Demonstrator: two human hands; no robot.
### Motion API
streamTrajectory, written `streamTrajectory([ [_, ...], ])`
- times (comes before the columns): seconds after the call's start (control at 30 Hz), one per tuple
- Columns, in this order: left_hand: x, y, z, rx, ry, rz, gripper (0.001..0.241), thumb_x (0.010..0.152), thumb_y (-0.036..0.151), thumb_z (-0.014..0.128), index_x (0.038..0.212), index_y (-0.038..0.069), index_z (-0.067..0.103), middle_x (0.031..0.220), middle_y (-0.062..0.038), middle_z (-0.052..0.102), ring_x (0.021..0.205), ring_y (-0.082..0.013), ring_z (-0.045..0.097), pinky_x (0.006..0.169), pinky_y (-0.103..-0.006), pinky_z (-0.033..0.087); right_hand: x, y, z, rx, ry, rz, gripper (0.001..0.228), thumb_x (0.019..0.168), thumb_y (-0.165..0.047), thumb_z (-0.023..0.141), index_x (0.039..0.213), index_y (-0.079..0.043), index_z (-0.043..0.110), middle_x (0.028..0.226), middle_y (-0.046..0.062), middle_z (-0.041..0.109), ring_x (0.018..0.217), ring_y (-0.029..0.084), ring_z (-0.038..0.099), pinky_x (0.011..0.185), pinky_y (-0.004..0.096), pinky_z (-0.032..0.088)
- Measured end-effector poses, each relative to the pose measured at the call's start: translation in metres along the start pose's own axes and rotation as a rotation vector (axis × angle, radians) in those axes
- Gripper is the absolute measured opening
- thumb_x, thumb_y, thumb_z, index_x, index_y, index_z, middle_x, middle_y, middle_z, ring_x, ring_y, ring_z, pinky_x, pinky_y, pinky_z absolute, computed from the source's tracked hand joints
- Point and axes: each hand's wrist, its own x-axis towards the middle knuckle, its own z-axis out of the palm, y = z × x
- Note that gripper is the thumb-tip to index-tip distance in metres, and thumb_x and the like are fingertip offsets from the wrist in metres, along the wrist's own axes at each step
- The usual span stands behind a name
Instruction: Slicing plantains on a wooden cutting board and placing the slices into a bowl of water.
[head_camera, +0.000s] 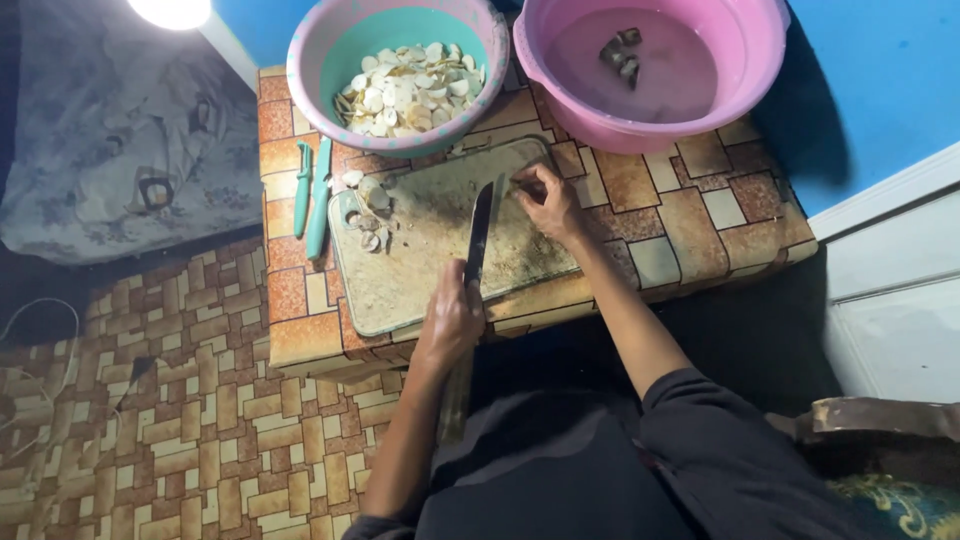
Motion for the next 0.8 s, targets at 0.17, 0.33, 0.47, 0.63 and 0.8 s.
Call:
streamTrajectory([
  [0.17, 0.012, 0.036, -0.011, 0.156, -0.183, -0.079, 0.025, 0.087, 0.011, 0.042, 0.109, 0.008, 0.031, 0.079, -0.028, 0.059, 0.069, -0.0492, 0.063, 0.058, -0.0560, 0.048, -0.007, -0.006, -0.001, 0.094, 0.047, 0.027, 0.019, 0.078, -0.010, 0.067, 0.095, -0.011, 0.061, 0.090, 0.009, 0.067, 0.084, 0.023, 0.067, 0.068, 0.032, 0.055],
  [0.33, 0.026, 0.040, -0.004, 0.243, -0.225, -0.204, 0.028, 0.086, 0.022, 0.046, 0.106, 0.010, 0.031, 0.095, -0.029, 0.058, 0.084, -0.0512, 0.061, 0.067, -0.0586, 0.049, -0.007, -0.003, 0.007, 0.085, 0.120, 0.059, 0.021, 0.075, -0.014, 0.070, 0.093, -0.008, 0.060, 0.085, 0.013, 0.065, 0.080, 0.026, 0.066, 0.065, 0.034, 0.056],
  [0.47, 0.028, 0.041, -0.001, 0.316, -0.189, -0.188, 0.030, 0.077, 0.004, 0.046, 0.106, 0.005, 0.037, 0.095, -0.027, 0.052, 0.081, -0.0525, 0.060, 0.067, -0.0581, 0.051, -0.002, 0.000, 0.010, 0.088, 0.140, 0.103, 0.018, 0.075, -0.014, 0.070, 0.089, -0.008, 0.061, 0.079, 0.012, 0.064, 0.075, 0.023, 0.066, 0.062, 0.032, 0.056],
  [0.63, 0.018, 0.055, -0.004, 0.380, -0.191, -0.133, 0.035, 0.072, -0.005, 0.048, 0.106, 0.002, 0.038, 0.094, -0.024, 0.049, 0.078, -0.0528, 0.061, 0.065, -0.0575, 0.052, 0.002, 0.000, 0.015, 0.073, 0.159, 0.130, 0.012, 0.075, -0.010, 0.068, 0.086, -0.011, 0.062, 0.073, 0.007, 0.064, 0.069, 0.016, 0.064, 0.062, 0.027, 0.055],
  [0.8, 0.008, 0.052, 0.002, 0.464, -0.156, -0.075, 0.033, 0.074, -0.005, 0.048, 0.105, 0.003, 0.039, 0.089, -0.018, 0.046, 0.071, -0.0520, 0.061, 0.059, -0.0588, 0.053, -0.002, -0.018, 0.008, 0.093, 0.169, 0.073, 0.011, 0.073, -0.008, 0.071, 0.081, -0.010, 0.063, 0.071, 0.010, 0.063, 0.068, 0.017, 0.064, 0.060, 0.029, 0.055],
])
